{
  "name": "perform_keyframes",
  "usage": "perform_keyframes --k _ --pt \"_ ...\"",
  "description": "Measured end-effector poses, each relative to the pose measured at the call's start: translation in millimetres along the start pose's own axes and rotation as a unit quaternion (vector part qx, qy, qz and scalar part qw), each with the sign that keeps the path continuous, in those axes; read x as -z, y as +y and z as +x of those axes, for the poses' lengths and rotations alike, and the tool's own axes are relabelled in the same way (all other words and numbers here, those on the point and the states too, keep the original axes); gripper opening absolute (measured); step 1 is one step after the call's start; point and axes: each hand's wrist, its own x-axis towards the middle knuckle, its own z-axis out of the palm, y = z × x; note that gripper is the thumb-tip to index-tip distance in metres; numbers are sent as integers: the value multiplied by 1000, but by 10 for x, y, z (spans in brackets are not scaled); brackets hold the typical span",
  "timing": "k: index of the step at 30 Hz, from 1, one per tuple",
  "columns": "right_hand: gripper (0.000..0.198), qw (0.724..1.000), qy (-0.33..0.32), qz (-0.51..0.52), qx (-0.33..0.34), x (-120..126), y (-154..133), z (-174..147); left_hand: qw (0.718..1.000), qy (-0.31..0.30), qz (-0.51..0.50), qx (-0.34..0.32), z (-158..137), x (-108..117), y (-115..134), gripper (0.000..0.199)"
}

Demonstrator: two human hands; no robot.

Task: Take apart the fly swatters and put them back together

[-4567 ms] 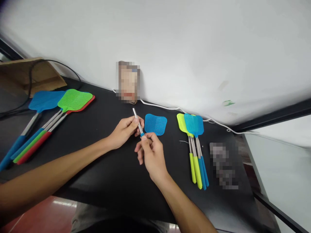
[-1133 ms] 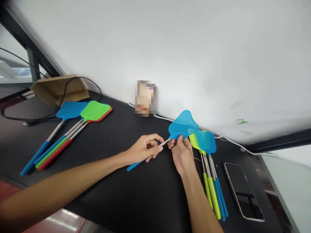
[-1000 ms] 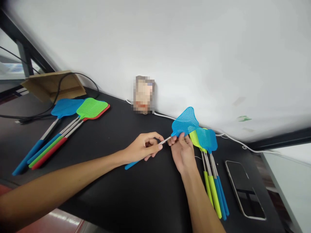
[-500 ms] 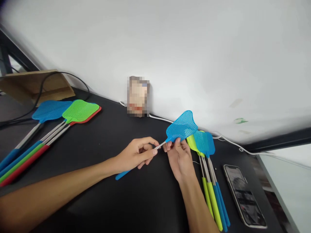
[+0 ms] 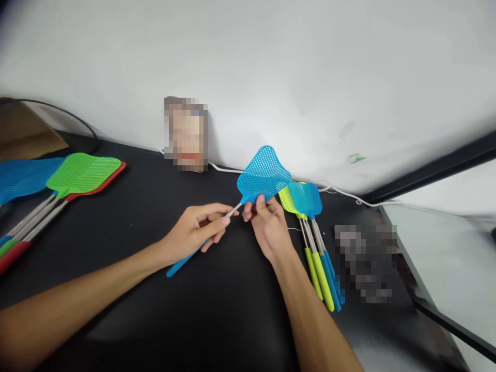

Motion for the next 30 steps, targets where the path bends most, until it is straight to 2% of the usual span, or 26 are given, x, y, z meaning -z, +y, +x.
perform_keyframes --k 10,21,26,30 --pt "33 1000 2 6 -6 -38 -30 -17 1000 13 9 0 -13 -15 14 38" --pt "29 1000 -10 -19 0 -87 -18 -58 998 -4 -57 -9 -16 2 -51 41" --pt "26 999 20 -42 14 -151 11 -100 998 18 -61 -8 -23 -1 -64 40" --pt "31 987 76 -129 67 -161 53 -152 999 24 -40 -14 -35 -14 -54 39"
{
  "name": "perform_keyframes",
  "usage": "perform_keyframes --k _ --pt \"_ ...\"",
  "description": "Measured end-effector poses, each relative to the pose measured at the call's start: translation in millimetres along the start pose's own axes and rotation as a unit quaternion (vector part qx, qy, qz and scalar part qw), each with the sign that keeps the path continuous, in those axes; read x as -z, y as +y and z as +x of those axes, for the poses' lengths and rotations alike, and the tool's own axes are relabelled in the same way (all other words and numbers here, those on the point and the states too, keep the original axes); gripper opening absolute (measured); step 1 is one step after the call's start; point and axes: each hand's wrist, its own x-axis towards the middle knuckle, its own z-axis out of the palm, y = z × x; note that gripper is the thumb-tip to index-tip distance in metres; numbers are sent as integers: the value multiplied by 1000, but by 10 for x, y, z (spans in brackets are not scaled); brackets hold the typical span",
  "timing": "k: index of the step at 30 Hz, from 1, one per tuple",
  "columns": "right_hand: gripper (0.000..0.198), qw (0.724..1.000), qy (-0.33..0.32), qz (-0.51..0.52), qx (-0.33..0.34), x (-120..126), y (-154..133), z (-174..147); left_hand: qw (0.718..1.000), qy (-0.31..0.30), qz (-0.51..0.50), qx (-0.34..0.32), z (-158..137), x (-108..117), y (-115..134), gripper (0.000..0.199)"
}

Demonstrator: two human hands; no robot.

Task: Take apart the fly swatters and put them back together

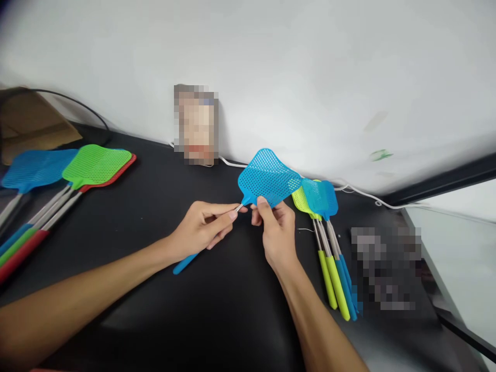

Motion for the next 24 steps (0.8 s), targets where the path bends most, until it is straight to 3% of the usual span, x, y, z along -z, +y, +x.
perform_keyframes --k 4,6,9,12,14,18,21,24 --pt "39 990 55 -110 65 -14 -25 -64 1000 -22 8 -5 -13 -5 15 37" --pt "38 990 56 -115 65 -24 -63 -70 999 -31 -21 4 -2 5 12 34" --pt "47 1000 -2 -1 -16 -21 -128 -33 984 -61 -163 44 37 35 8 28" --pt "65 979 -53 148 -129 12 -184 23 931 -112 -336 93 72 64 25 24" --pt "57 963 -61 208 -160 42 -204 46 905 -142 -383 118 77 80 46 22" --pt "32 951 -53 248 -175 70 -181 49 885 -205 -392 143 59 101 74 24" --pt "23 958 -46 229 -165 49 -142 32 891 -212 -375 141 48 106 65 24" --pt "21 970 -52 203 -120 14 -148 15 910 -173 -354 128 56 106 39 23"
